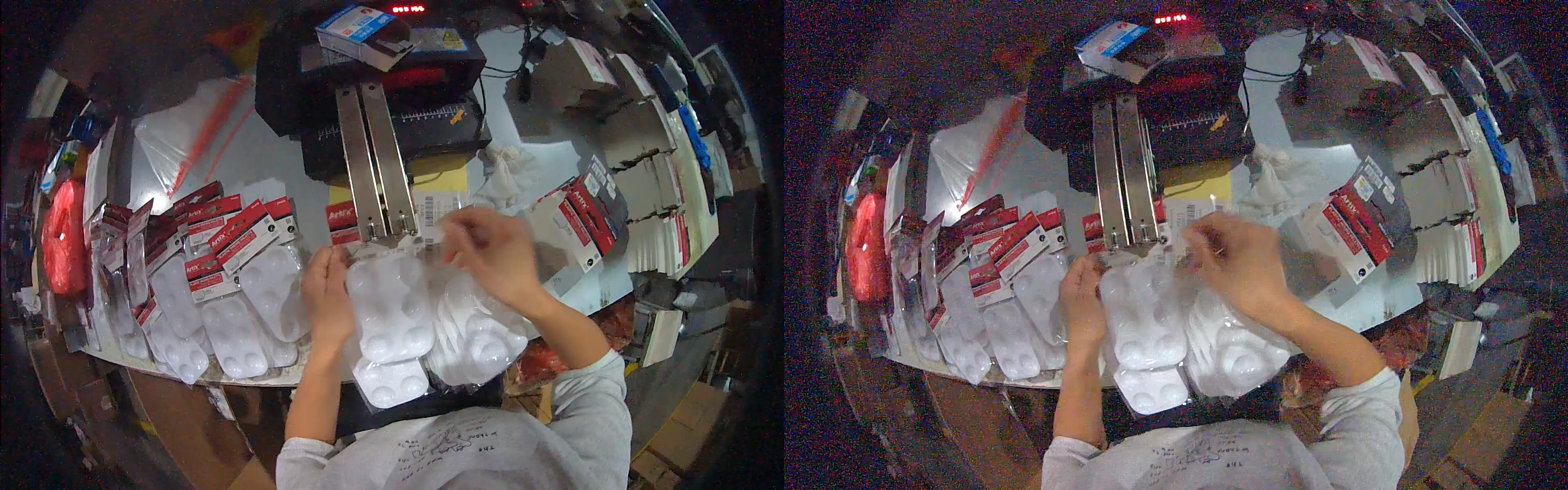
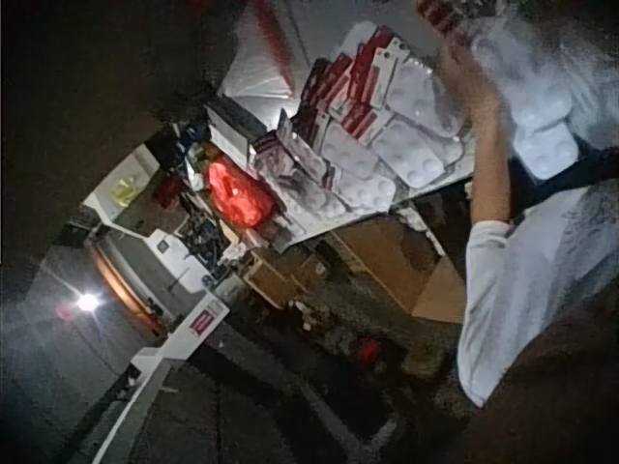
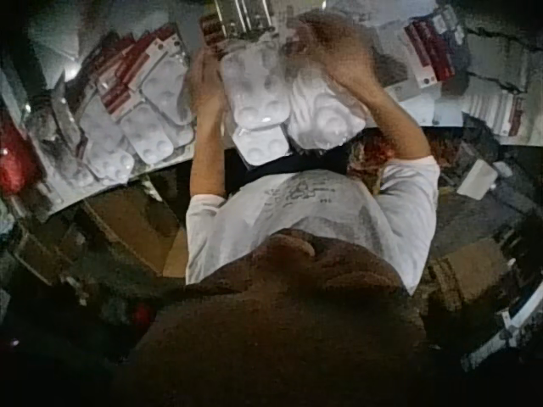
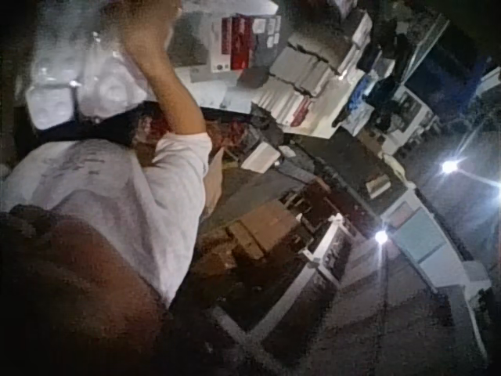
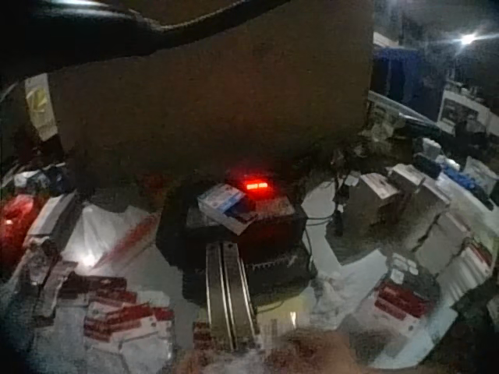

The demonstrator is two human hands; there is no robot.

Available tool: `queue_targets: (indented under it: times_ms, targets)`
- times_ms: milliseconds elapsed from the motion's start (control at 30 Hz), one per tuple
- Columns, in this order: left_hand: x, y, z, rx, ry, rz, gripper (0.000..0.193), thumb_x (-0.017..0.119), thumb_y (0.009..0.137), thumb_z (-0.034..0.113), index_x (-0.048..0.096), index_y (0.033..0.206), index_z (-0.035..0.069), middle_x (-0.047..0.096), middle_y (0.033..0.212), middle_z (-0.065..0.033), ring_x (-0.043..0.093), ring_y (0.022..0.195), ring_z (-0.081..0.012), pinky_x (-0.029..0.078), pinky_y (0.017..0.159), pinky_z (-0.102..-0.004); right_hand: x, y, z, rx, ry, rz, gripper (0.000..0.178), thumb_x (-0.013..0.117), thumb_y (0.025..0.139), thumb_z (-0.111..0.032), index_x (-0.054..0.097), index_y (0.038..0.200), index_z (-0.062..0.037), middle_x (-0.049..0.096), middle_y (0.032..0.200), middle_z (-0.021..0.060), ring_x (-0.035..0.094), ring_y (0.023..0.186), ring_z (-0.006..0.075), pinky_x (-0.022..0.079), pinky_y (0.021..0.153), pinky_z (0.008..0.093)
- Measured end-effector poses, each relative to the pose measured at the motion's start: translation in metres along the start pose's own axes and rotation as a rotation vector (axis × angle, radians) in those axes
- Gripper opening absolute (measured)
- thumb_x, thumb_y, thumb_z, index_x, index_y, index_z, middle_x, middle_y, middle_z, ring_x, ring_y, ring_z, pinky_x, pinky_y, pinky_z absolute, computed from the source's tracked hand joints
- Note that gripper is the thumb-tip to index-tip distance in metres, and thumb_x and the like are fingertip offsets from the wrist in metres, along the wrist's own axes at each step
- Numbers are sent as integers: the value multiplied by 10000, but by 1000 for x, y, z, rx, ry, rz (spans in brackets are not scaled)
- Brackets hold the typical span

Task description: The person repeatedly places white plastic mixing palettes into clear plastic bags and seals them with red Artix labels. They stack the finished packages on the table and later gather them into a larger bundle.

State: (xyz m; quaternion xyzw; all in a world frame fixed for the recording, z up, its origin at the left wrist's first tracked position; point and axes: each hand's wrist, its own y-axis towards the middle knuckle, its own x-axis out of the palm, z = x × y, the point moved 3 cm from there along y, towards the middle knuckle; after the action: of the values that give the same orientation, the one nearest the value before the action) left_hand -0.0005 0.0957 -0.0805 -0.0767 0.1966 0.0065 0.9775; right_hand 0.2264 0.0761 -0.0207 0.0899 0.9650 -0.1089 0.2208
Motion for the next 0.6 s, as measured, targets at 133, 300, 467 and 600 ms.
queue_targets:
  times_ms: [133,300,467,600]
  targets:
    - [-69,8,2,37,275,200,175,480,882,154,553,919,-1,567,866,-83,521,830,-204,397,760,-320,-48,-6,2,-305,-650,378,420,644,773,-292,525,1023,23,578,964,159,550,902,279,434,788,368]
    - [-111,-3,42,469,874,697,244,502,868,161,539,1036,-13,461,1154,-189,436,1099,-336,376,868,-394,-39,-8,25,-315,-937,319,658,646,745,-403,406,1183,26,482,1166,189,487,998,344,378,862,414]
    - [-55,-51,61,521,516,189,285,598,794,133,546,1045,7,401,1220,-216,412,1128,-345,371,890,-412,-15,7,45,6,-1030,18,780,697,685,-351,334,1223,82,486,1151,201,532,1001,324,476,749,388]
    - [-30,-62,69,498,394,8,295,640,744,92,555,1015,8,440,1189,-204,450,1086,-345,385,879,-405,-14,15,53,-19,-1118,-72,764,722,644,-313,362,1210,53,506,1122,167,562,956,292,485,725,382]
